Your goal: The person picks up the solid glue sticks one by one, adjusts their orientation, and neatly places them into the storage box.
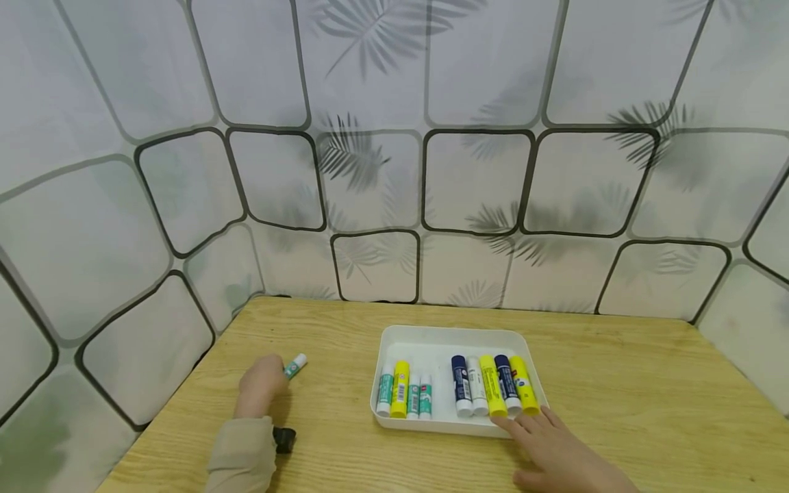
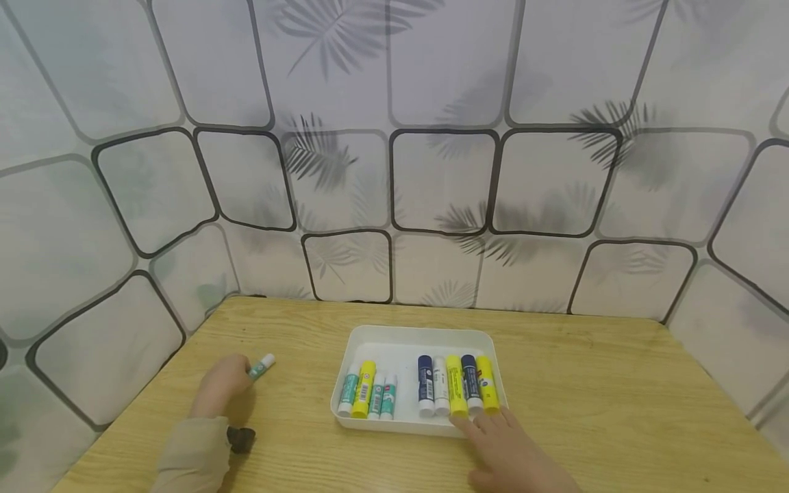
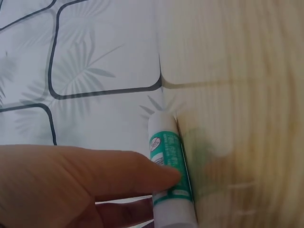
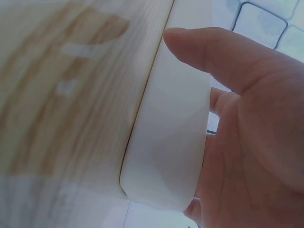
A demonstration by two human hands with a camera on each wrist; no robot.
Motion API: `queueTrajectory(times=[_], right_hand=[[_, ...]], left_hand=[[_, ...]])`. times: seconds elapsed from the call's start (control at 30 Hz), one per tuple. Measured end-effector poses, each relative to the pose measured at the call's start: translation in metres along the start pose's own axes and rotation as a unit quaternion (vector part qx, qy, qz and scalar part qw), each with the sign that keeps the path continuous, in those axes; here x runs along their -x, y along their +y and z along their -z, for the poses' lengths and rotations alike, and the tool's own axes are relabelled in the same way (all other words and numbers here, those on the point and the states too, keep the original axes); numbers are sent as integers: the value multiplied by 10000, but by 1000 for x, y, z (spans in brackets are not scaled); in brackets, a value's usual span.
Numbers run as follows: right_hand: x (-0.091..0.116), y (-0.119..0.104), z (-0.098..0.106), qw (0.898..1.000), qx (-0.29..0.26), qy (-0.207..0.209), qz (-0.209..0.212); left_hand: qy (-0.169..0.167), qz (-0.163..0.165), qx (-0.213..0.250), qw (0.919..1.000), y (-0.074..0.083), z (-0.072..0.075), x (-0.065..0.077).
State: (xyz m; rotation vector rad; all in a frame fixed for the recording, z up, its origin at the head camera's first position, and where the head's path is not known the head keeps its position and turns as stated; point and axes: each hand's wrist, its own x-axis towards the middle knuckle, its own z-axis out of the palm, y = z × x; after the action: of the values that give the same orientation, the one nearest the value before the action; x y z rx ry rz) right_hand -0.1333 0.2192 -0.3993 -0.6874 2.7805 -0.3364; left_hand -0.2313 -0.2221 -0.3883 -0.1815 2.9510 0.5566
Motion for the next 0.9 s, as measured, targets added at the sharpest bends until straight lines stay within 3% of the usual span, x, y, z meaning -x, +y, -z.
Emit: queueTrajectory(times=[0.63,0.9], right_hand=[[0,2,-3,10000,1,32,52],[3,2,-1,9997,-3,150,191]], left_hand=[[177,-711,-98,9973,16,-8,6],[353,-779,57,9963,29,-9,10]])
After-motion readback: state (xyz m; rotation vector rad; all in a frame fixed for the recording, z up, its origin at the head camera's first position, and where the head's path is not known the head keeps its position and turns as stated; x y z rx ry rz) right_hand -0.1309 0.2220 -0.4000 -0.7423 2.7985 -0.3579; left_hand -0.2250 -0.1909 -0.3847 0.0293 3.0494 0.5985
